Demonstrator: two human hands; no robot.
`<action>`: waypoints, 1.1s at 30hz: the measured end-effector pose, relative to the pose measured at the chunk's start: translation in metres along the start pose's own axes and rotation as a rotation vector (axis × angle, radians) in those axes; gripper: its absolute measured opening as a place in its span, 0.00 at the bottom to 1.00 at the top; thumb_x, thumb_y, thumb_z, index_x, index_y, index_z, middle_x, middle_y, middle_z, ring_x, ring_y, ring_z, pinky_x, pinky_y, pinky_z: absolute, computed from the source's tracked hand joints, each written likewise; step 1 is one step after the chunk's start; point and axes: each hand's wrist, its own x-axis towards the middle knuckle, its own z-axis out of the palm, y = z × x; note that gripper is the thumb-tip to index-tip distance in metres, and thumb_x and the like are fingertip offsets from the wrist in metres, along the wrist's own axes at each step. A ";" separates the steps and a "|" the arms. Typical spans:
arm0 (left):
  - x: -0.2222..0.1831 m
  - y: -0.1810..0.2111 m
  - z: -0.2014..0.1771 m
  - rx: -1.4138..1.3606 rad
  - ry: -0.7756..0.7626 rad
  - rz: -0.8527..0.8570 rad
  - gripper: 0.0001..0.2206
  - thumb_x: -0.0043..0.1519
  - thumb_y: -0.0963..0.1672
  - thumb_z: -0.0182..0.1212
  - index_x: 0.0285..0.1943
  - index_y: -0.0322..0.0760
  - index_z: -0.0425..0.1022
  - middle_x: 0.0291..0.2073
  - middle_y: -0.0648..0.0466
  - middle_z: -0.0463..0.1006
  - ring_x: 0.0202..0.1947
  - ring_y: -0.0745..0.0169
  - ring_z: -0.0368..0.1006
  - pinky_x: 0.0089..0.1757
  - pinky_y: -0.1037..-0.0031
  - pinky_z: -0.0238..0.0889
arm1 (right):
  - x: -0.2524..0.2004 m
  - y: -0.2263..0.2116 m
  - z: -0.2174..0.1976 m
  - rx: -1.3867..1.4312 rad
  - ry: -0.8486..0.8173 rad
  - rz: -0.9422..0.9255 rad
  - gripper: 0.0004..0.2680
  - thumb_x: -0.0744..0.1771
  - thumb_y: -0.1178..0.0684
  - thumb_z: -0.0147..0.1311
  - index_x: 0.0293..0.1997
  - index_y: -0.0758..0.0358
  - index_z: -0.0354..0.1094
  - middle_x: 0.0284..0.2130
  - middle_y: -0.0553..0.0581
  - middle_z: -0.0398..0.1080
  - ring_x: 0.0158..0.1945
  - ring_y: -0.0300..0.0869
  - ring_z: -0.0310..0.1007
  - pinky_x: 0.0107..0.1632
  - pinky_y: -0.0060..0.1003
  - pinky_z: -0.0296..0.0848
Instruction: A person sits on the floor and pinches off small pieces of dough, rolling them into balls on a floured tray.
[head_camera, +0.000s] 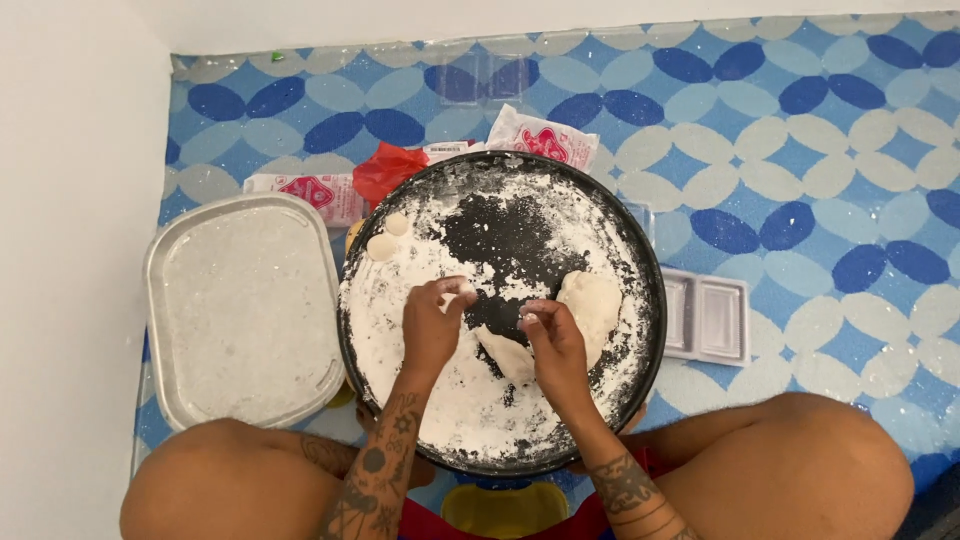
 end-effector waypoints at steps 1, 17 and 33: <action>-0.010 0.017 0.001 0.002 -0.009 0.004 0.14 0.60 0.51 0.69 0.52 0.49 0.82 0.40 0.58 0.79 0.45 0.56 0.73 0.48 0.65 0.63 | 0.000 0.002 -0.002 0.002 0.010 0.002 0.07 0.69 0.59 0.49 0.51 0.67 0.66 0.42 0.62 0.71 0.48 0.45 0.73 0.56 0.44 0.72; -0.072 0.079 -0.018 -0.465 -0.209 0.045 0.24 0.71 0.53 0.44 0.63 0.31 0.69 0.42 0.40 0.71 0.41 0.49 0.69 0.44 0.59 0.62 | -0.002 0.021 -0.003 0.145 -0.233 -0.105 0.10 0.71 0.54 0.42 0.58 0.66 0.57 0.33 0.59 0.71 0.32 0.37 0.65 0.34 0.30 0.68; -0.079 0.095 -0.030 -0.593 -0.257 0.085 0.28 0.71 0.54 0.40 0.43 0.27 0.80 0.49 0.33 0.73 0.63 0.29 0.64 0.61 0.52 0.51 | -0.012 -0.015 0.008 0.061 -0.199 -0.209 0.07 0.70 0.57 0.46 0.49 0.70 0.67 0.27 0.61 0.70 0.31 0.41 0.66 0.39 0.36 0.70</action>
